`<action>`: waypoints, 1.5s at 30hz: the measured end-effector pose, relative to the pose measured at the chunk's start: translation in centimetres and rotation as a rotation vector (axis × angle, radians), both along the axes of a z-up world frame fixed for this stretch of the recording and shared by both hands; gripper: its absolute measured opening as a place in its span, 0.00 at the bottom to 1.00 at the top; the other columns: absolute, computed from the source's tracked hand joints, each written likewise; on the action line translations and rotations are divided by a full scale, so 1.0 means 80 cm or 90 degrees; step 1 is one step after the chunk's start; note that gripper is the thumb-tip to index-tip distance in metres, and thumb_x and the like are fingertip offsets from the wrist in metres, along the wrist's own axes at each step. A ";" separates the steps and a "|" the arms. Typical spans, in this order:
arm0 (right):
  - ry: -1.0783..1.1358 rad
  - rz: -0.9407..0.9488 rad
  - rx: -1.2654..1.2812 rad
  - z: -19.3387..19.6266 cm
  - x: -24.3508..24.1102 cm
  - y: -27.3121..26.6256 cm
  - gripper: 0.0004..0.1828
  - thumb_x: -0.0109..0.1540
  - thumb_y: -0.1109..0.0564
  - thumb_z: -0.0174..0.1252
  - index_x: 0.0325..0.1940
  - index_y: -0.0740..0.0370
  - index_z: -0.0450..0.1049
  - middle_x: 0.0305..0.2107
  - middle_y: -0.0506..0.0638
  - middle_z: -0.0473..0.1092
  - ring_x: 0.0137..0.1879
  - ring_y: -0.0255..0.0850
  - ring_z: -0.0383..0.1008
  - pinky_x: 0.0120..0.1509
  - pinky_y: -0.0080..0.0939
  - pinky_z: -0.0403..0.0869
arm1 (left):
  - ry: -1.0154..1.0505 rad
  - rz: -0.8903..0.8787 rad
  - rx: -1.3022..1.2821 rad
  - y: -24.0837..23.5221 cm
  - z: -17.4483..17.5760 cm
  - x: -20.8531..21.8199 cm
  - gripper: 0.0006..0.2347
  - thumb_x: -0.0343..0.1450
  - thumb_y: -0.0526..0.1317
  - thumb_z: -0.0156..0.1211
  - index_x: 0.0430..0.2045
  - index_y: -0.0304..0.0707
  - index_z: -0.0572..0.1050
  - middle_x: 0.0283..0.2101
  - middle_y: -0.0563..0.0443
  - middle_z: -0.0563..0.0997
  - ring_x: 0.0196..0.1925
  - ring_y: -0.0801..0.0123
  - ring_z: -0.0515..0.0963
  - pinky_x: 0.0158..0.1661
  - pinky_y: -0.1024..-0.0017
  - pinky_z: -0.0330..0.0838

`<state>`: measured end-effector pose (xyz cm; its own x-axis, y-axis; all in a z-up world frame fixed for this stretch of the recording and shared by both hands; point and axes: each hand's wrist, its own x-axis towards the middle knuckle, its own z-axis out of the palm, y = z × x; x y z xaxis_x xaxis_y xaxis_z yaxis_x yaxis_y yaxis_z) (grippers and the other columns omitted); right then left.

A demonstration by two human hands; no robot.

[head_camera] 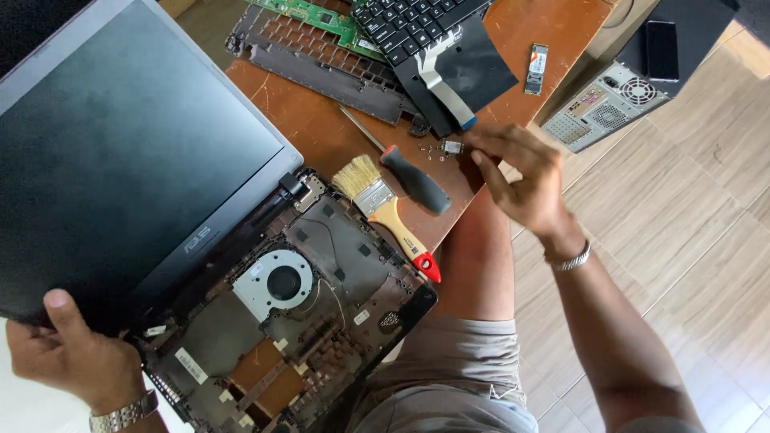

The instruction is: The person cleans the interior of a disassembled laptop and a removed cooling fan using a brush. They then reinsert the fan into the laptop chassis and use a screwdriver to secure it in place.

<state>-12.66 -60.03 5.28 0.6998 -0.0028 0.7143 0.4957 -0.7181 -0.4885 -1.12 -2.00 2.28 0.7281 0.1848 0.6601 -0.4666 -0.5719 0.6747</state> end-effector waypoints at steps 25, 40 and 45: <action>-0.004 -0.107 -0.048 0.021 0.019 0.044 0.07 0.68 0.64 0.72 0.46 0.73 0.86 0.34 0.62 0.74 0.31 0.54 0.74 0.37 0.50 0.77 | -0.147 -0.048 0.176 0.085 -0.078 0.029 0.09 0.95 0.19 0.55 0.66 -0.04 0.70 0.72 0.06 0.69 0.77 0.24 0.69 0.73 0.24 0.69; 0.083 -0.077 -0.228 0.032 0.060 0.038 0.06 0.72 0.60 0.70 0.43 0.66 0.87 0.33 0.58 0.71 0.34 0.54 0.73 0.37 0.48 0.76 | -0.100 -0.014 -0.007 0.091 -0.111 0.005 0.12 0.93 0.27 0.60 0.67 0.12 0.65 0.67 0.16 0.67 0.72 0.28 0.68 0.68 0.22 0.69; 0.169 -0.114 -0.329 0.044 0.064 0.052 0.07 0.76 0.63 0.69 0.42 0.64 0.85 0.38 0.53 0.73 0.40 0.52 0.69 0.36 0.50 0.69 | -0.107 0.014 -0.071 0.083 -0.101 -0.010 0.14 0.93 0.29 0.61 0.67 0.17 0.64 0.66 0.19 0.66 0.71 0.29 0.68 0.67 0.21 0.70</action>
